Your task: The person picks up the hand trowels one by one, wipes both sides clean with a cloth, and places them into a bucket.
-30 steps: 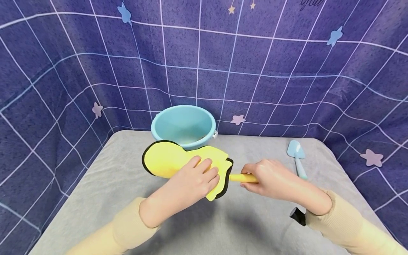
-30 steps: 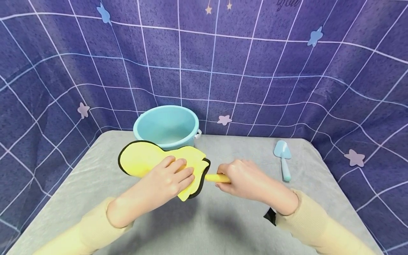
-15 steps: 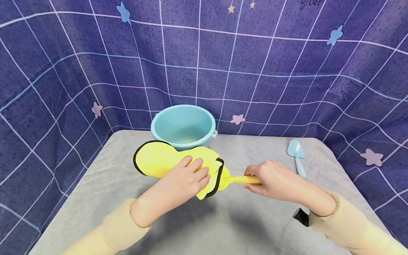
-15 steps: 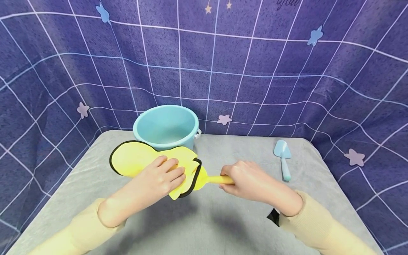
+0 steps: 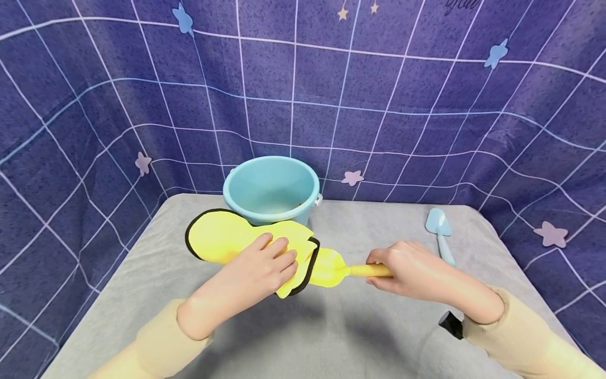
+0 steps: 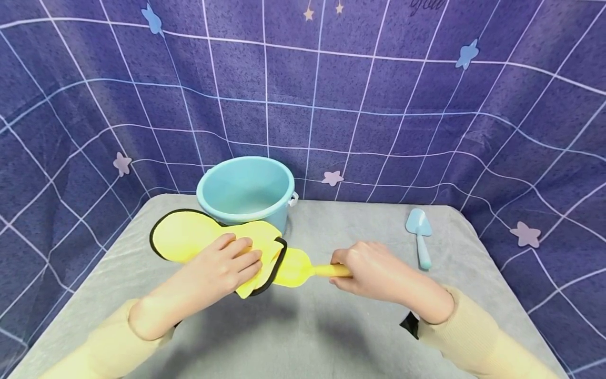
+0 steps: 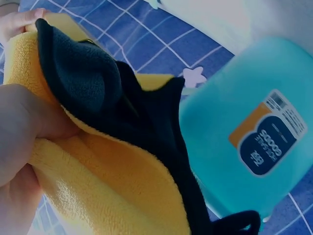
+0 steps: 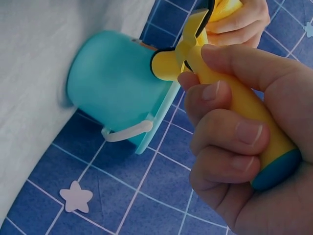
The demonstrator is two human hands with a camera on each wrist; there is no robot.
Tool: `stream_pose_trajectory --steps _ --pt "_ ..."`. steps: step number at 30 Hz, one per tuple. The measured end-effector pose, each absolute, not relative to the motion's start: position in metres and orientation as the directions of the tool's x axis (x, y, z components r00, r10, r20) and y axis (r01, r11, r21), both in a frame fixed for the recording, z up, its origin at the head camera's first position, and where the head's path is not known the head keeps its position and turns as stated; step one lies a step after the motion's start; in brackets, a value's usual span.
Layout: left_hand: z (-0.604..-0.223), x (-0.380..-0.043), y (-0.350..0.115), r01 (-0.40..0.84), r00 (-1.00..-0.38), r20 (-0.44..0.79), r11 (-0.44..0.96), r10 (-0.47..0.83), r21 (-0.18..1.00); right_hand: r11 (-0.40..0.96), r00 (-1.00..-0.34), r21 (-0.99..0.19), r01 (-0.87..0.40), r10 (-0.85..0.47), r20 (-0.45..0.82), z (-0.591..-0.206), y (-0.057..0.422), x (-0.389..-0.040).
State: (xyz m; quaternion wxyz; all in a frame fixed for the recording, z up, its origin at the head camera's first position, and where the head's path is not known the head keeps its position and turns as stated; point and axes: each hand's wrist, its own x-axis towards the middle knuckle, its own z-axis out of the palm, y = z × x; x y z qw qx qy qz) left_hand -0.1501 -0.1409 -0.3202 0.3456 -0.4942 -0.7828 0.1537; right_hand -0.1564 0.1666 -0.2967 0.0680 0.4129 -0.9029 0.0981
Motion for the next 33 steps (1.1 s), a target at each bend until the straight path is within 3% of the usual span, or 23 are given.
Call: stream_pose_trajectory --steps 4,13,26,33 --pt "-0.320 -0.151 -0.147 0.664 -0.267 0.403 0.470 0.875 -0.581 0.645 -0.656 -0.123 -0.754 -0.727 0.203 -0.297 0.168 -0.156" --pt "-0.320 -0.148 -0.160 0.646 -0.315 0.392 0.498 0.864 -0.579 0.639 -0.657 -0.151 -0.754 -0.727 0.201 -0.294 0.167 -0.155" --pt "-0.325 -0.150 -0.172 0.641 -0.304 0.455 0.533 0.837 -0.552 0.642 -0.659 -0.149 -0.752 -0.726 0.197 -0.292 0.165 -0.155" --pt "-0.327 -0.149 -0.180 0.659 -0.347 0.444 0.552 0.826 -0.511 0.638 -0.653 -0.144 -0.757 -0.729 0.205 -0.292 0.167 -0.156"
